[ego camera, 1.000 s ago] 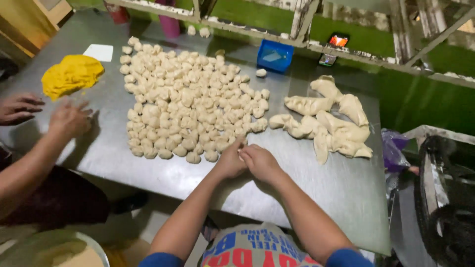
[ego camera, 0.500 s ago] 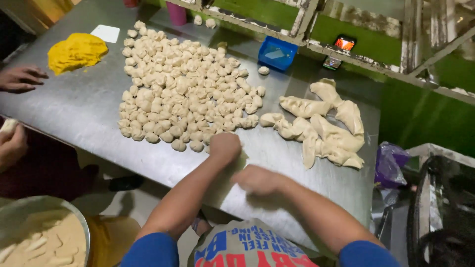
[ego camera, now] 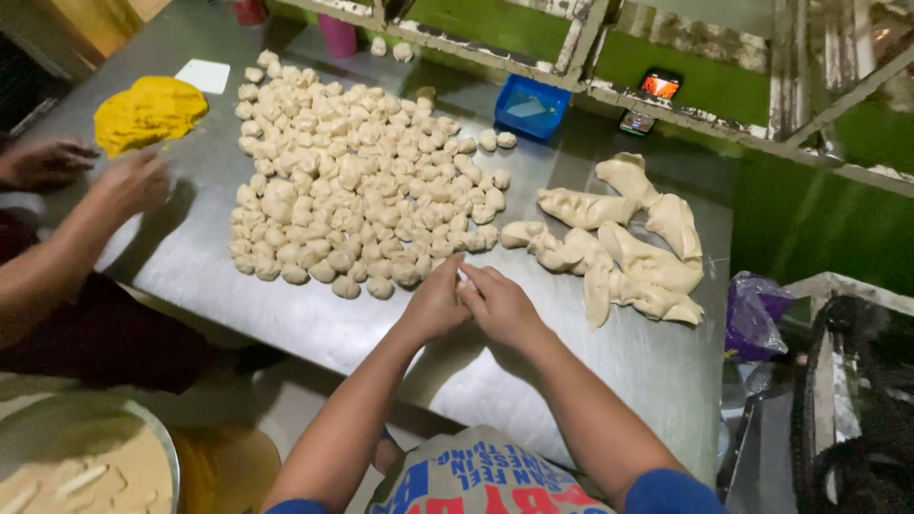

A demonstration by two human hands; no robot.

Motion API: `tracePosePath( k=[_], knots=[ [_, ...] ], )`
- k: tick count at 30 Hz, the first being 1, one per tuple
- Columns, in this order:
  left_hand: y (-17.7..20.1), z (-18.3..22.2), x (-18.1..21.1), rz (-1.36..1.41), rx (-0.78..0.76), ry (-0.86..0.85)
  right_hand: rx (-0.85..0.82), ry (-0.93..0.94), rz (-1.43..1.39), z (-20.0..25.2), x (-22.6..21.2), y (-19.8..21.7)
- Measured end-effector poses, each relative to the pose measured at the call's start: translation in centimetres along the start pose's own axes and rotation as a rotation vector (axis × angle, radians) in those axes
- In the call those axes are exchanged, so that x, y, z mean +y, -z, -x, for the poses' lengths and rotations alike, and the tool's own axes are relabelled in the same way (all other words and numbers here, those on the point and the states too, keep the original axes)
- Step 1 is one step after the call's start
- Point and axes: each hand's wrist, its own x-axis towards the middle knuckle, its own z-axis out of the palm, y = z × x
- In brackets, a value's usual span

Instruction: Forming small dough balls from a large pile of dough on a metal table in a bakery.

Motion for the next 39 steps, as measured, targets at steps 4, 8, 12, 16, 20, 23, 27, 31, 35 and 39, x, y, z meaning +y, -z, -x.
tracePosePath(
  k=[4, 8, 12, 16, 20, 23, 27, 31, 35, 39],
  knots=[
    [-1.6, -2.1, -4.9, -0.037, -0.014, 0.008, 0.271, 0.006, -0.158, 0.8, -0.8, -1.4],
    [-3.4, -2.7, -5.0, -0.405, -0.044, -0.106, 0.116, -0.293, -0.028, -0.8, -2.7, -1.5],
    [-1.0, -2.4, -1.6, -0.396, -0.049, 0.043, -0.061, -0.515, 0.244, -2.3, -3.8, -1.6],
    [-1.9, -8.0, -8.0, -0.642, -0.204, 0.093, -0.227, -0.431, 0.242, -0.8, -6.3, -1.8],
    [3.7, -5.6, -2.3, -0.541, -0.136, 0.137, 0.471, 0.350, -0.130, -2.7, -10.7, 1.3],
    [6.1, -1.3, 3.9, -0.355, -0.137, 0.188, 0.998, 0.596, -0.017, -8.6, -4.0, 5.7],
    [1.5, -3.1, -0.5, -0.223, -0.132, 0.198, 0.232, 0.095, -0.077, -6.0, 0.0, 6.3],
    [0.4, -1.2, 0.3, -0.102, -0.076, 0.176, -0.032, -0.055, -0.375, -2.0, 2.6, -1.9],
    [-0.3, -2.6, -3.1, -0.180, 0.032, 0.192, 0.233, 0.108, -0.323, -3.1, 3.2, -3.7],
    [-3.0, -5.6, -4.6, -0.474, 0.048, 0.262, -0.010, -0.161, -0.102, -5.4, -1.0, -0.5]
  ],
)
